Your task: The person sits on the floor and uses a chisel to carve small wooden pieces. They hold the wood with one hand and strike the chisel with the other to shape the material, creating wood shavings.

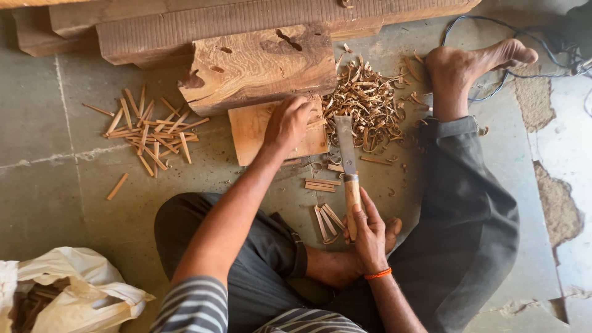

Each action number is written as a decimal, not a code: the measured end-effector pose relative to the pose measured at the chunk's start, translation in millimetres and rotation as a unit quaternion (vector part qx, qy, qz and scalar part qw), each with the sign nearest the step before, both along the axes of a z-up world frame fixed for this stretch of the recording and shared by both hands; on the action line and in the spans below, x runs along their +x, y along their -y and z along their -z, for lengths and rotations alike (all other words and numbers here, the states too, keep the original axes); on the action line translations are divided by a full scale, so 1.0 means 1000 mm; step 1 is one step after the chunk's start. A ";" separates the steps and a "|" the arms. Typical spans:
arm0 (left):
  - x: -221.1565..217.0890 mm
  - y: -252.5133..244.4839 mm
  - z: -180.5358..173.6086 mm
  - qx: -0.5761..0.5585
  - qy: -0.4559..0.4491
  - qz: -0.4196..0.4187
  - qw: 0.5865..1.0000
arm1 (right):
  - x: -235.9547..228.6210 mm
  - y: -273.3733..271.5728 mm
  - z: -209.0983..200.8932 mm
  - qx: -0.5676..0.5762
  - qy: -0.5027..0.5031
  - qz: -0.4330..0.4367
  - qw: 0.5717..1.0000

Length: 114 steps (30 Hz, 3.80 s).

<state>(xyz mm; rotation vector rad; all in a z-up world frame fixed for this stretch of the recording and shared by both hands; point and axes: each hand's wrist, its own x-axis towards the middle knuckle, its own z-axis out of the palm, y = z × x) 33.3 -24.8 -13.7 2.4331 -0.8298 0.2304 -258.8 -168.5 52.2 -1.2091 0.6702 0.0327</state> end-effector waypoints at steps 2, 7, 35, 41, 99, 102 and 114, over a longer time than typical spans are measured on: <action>0.009 0.004 0.002 0.031 0.005 -0.002 1.000 | 0.001 0.001 0.000 -0.004 0.000 -0.011 1.000; -0.008 -0.022 0.000 -0.146 0.000 0.060 0.987 | 0.001 -0.004 0.002 -0.005 0.024 -0.024 0.999; -0.029 -0.041 0.006 -0.023 0.048 0.035 0.998 | -0.002 -0.010 -0.004 -0.013 0.025 0.057 0.998; -0.038 -0.024 0.017 -0.084 0.000 -0.041 0.996 | 0.000 -0.015 -0.014 -0.054 0.046 -0.010 0.997; -0.038 -0.039 0.001 -0.126 0.077 -0.065 0.987 | 0.069 -0.062 -0.020 -0.067 0.008 -0.051 0.996; -0.047 -0.043 0.000 -0.139 0.053 -0.057 0.987 | 0.057 -0.069 -0.024 0.030 0.000 0.004 1.000; -0.038 -0.042 0.007 -0.141 0.033 -0.049 0.988 | 0.020 -0.045 -0.015 -0.026 0.036 0.003 0.999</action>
